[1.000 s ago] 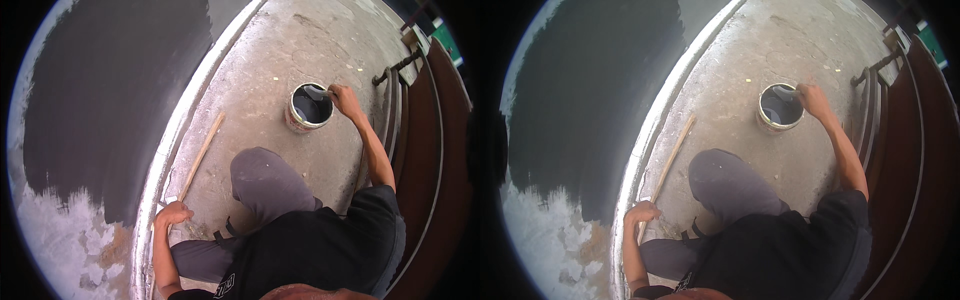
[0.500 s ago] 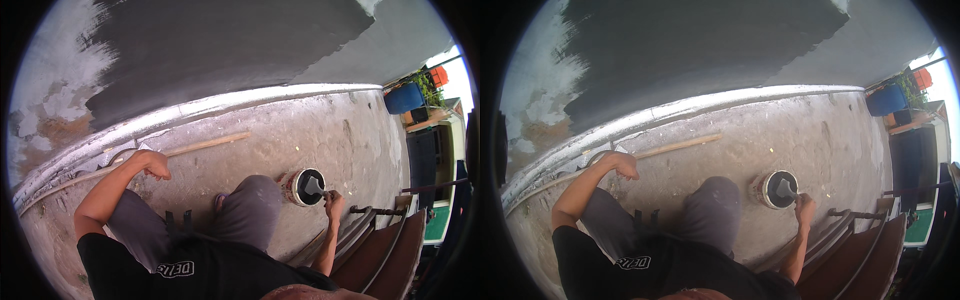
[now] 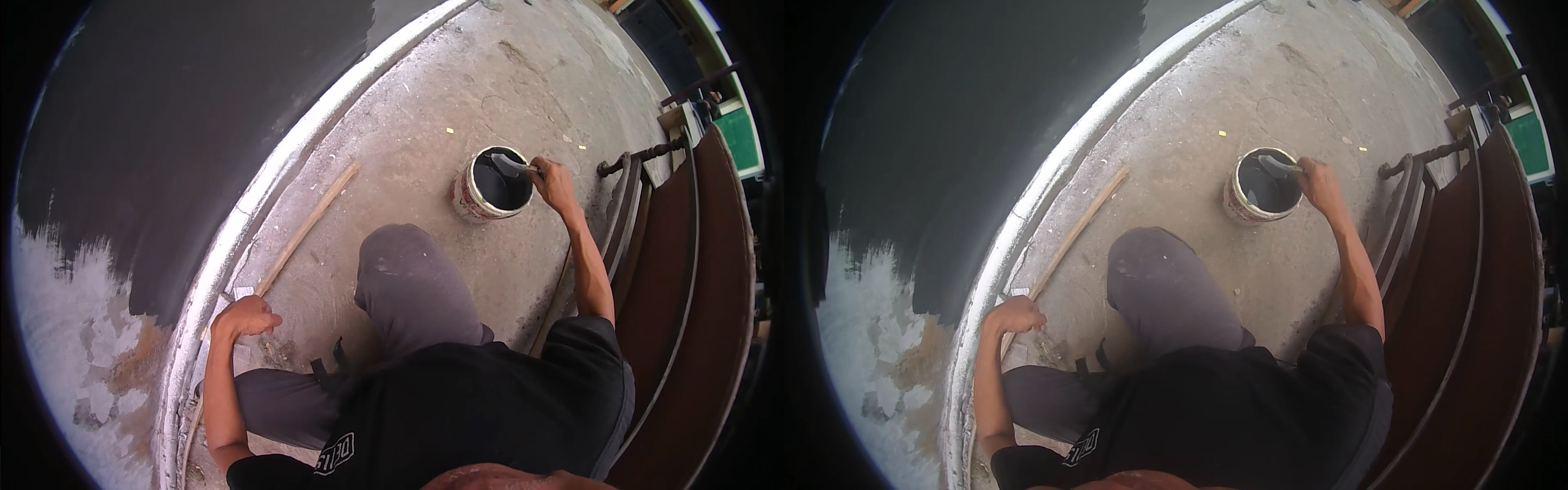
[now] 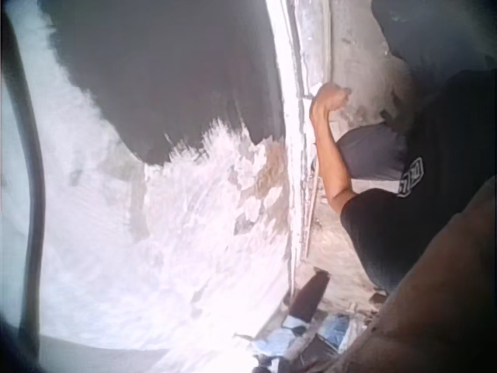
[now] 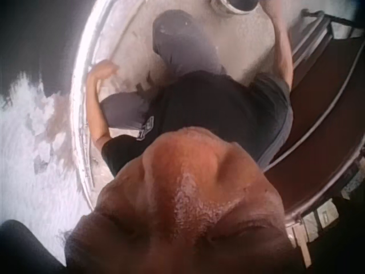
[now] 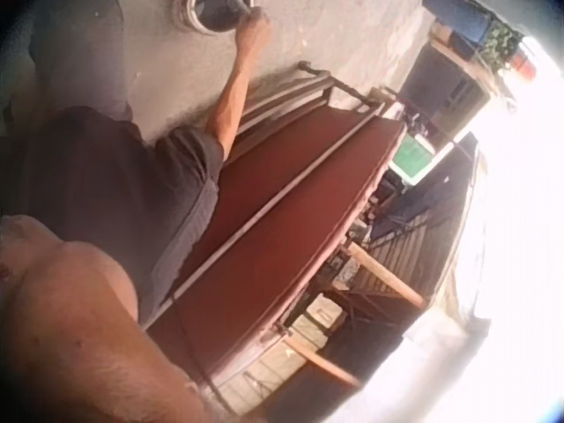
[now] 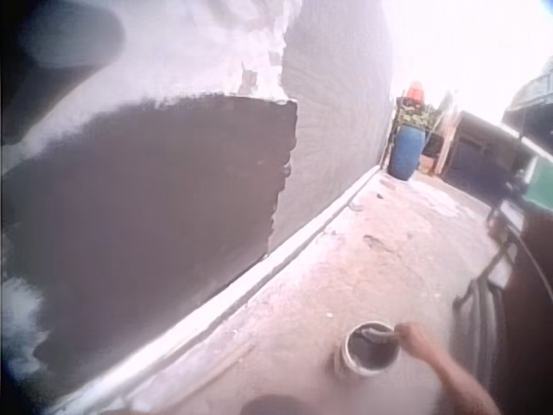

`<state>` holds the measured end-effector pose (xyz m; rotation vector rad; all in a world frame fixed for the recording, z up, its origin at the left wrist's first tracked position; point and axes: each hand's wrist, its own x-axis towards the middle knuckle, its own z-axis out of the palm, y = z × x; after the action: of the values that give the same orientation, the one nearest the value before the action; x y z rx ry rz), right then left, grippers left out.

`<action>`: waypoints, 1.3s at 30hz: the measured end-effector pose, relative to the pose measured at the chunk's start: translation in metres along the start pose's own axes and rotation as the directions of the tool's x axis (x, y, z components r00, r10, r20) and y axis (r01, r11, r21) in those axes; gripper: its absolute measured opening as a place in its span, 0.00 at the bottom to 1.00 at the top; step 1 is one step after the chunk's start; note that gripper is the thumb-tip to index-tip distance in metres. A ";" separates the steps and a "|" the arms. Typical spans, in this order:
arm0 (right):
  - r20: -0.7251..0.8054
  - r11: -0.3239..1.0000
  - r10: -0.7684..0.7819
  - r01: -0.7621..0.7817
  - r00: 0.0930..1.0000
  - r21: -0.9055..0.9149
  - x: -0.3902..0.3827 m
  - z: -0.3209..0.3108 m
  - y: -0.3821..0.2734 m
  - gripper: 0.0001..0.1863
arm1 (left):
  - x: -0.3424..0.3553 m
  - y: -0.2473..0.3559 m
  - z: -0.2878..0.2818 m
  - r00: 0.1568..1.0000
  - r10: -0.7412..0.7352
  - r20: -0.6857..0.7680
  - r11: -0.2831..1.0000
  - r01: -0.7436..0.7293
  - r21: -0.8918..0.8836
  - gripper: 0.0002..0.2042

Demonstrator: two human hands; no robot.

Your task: The person paints a curved concrete wall with dark gray paint using a brush. They repeatedly dip the brush into a paint can and apply paint in broad strokes, gradually covering the unpainted surface.

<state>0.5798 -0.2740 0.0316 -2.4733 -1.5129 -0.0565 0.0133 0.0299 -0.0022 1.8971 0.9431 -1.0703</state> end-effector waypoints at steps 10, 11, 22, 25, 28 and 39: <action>-0.239 0.965 -0.069 0.004 0.969 -0.262 -0.023 -0.002 0.000 0.08 | -0.006 0.006 -0.003 0.998 -0.062 -0.019 0.995 0.061 -0.079 0.16; -0.266 0.974 -0.038 -0.024 0.963 -0.227 -0.025 -0.010 -0.004 0.08 | -0.007 0.005 -0.003 0.998 -0.067 -0.014 0.993 0.065 -0.094 0.16; 0.135 0.853 0.309 -0.338 0.941 0.398 -0.020 -0.017 -0.022 0.12 | -0.006 0.013 -0.006 0.999 -0.040 0.006 0.998 0.041 -0.046 0.17; 0.084 0.842 0.350 -0.353 0.933 0.409 -0.010 -0.031 -0.012 0.10 | -0.004 0.005 -0.001 0.998 -0.045 0.046 0.999 0.045 -0.013 0.18; -0.056 0.758 0.392 -0.288 0.918 0.585 0.036 -0.054 -0.015 0.10 | 0.002 -0.005 -0.001 0.995 -0.059 0.081 0.997 0.062 -0.039 0.19; -0.797 0.889 0.245 0.201 0.552 0.412 0.413 -0.170 -0.112 0.17 | 0.024 -0.046 0.005 0.973 -0.211 0.097 0.951 0.227 -0.210 0.23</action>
<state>0.6876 0.0967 0.2826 -1.6301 -0.8912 -0.6958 -0.0190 0.0517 -0.0369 1.5898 1.1994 -1.1048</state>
